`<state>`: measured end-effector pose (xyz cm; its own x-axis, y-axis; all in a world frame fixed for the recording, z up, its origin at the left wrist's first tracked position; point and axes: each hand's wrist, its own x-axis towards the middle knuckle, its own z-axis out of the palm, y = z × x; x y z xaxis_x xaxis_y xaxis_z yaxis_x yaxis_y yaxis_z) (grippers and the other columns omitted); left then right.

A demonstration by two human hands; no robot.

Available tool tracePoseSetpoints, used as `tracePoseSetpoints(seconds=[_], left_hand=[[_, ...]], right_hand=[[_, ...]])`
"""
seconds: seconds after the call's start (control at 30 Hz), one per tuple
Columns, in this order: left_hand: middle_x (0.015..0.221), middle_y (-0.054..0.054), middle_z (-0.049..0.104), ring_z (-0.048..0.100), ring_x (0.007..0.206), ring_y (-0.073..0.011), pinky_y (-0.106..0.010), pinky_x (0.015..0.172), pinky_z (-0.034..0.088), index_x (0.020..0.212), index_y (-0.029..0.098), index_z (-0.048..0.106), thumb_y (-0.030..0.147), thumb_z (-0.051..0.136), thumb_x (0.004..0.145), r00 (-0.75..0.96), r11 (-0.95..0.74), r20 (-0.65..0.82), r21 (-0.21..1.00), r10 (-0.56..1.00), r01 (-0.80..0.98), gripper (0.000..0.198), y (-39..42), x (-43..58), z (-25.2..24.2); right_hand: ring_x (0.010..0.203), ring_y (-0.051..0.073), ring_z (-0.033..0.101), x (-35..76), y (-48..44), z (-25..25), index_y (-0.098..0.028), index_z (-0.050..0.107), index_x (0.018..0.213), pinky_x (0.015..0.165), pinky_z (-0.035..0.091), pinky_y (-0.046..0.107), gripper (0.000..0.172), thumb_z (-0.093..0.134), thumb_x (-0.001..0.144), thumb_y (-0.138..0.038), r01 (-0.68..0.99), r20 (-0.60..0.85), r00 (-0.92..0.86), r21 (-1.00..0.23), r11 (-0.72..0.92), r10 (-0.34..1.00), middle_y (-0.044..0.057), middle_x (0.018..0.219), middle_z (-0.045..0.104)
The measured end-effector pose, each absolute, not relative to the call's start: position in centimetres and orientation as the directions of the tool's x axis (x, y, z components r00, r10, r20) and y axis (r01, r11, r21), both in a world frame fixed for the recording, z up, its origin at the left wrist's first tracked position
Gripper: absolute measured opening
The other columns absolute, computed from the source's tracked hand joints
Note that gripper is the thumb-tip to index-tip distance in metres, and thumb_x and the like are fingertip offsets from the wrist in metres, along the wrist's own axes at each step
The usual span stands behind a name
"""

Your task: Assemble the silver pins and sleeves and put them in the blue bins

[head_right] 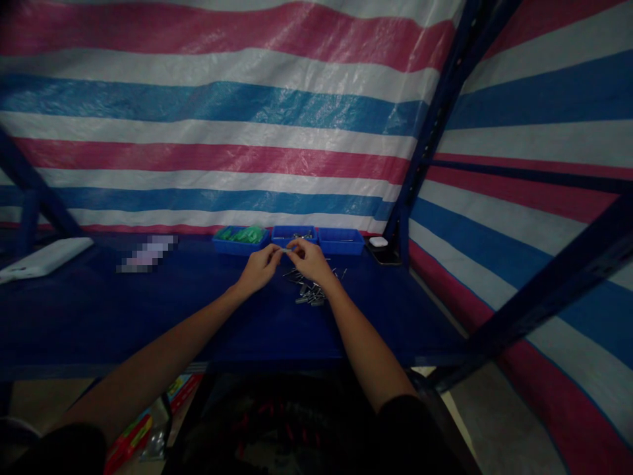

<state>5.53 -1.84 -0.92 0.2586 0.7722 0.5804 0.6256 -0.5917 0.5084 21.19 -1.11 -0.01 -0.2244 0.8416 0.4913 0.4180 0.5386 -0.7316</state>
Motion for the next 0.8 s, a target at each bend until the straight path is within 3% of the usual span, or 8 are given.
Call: tracePoseSetpoints(seconds=[0.1, 0.3, 0.37, 0.53, 0.7, 0.8], left_hand=[[0.06, 0.001, 0.055, 0.052, 0.057, -0.0126, -0.022, 0.054, 0.036, 0.076, 0.017, 0.056, 0.035, 0.033, 0.089, 0.259, -0.582, 0.562, 0.529, 0.785, 0.617, 0.032, -2.0, 5.5, -0.7], [0.06, 0.004, 0.051, 0.049, 0.053, -0.0105, -0.02, 0.052, 0.035, 0.101, 0.017, 0.051, 0.03, 0.045, 0.084, 0.297, -0.64, 0.585, 0.553, 0.754, 0.534, 0.023, -1.8, 5.5, -0.8], [0.059, 0.003, 0.051, 0.048, 0.052, -0.0104, -0.02, 0.052, 0.035, 0.098, 0.017, 0.053, 0.03, 0.044, 0.084, 0.317, -0.645, 0.582, 0.533, 0.749, 0.547, 0.021, -1.6, 5.3, -0.8], [0.056, 0.003, 0.05, 0.046, 0.05, -0.0108, -0.021, 0.05, 0.033, 0.091, 0.016, 0.055, 0.033, 0.04, 0.086, 0.248, -0.59, 0.57, 0.557, 0.783, 0.585, 0.024, -1.6, 5.1, -0.4], [0.063, 0.002, 0.055, 0.05, 0.056, -0.0118, -0.022, 0.056, 0.038, 0.098, 0.016, 0.054, 0.034, 0.034, 0.089, 0.313, -0.611, 0.538, 0.571, 0.783, 0.548, 0.028, -1.8, 5.3, -0.8], [0.08, -0.003, 0.059, 0.053, 0.074, -0.0152, -0.026, 0.07, 0.042, 0.11, 0.017, 0.051, 0.027, 0.042, 0.086, 0.498, -0.7, 0.494, 0.454, 0.713, 0.551, 0.028, -1.9, 5.6, -1.5]], right_hand=[[0.056, 0.01, 0.049, 21.1, -1.5, 0.4, -0.016, 0.058, 0.082, 0.054, 0.037, 0.022, 0.018, 0.048, 0.079, -0.031, 0.48, 0.484, -0.238, -0.695, 0.535, 0.842, -0.001, 0.062, 0.056], [0.053, 0.01, 0.048, 21.1, -1.6, 0.6, -0.017, 0.048, 0.055, 0.055, 0.035, 0.022, 0.039, 0.035, 0.087, -0.036, 0.564, 0.48, -0.195, -0.658, 0.499, 0.855, -0.002, 0.052, 0.051], [0.054, 0.011, 0.049, 21.0, -1.6, 0.4, -0.017, 0.051, 0.061, 0.055, 0.035, 0.022, 0.037, 0.034, 0.087, -0.038, 0.557, 0.469, -0.204, -0.666, 0.496, 0.859, -0.002, 0.053, 0.051], [0.057, 0.011, 0.049, 20.9, -1.8, 0.1, -0.018, 0.053, 0.096, 0.056, 0.038, 0.022, 0.023, 0.048, 0.081, -0.035, 0.544, 0.515, -0.29, -0.605, 0.582, 0.807, -0.002, 0.066, 0.056], [0.066, 0.013, 0.053, 21.6, -2.6, 1.5, -0.017, 0.055, 0.09, 0.063, 0.039, 0.024, 0.017, 0.044, 0.083, -0.027, 0.631, 0.638, -0.299, -0.425, 0.648, 0.71, 0.002, 0.072, 0.059], [0.062, 0.012, 0.052, 22.1, -2.8, 3.1, -0.017, 0.054, 0.097, 0.062, 0.039, 0.024, 0.022, 0.041, 0.085, -0.03, 0.649, 0.784, -0.133, -0.393, 0.651, 0.607, 0.002, 0.072, 0.058]])
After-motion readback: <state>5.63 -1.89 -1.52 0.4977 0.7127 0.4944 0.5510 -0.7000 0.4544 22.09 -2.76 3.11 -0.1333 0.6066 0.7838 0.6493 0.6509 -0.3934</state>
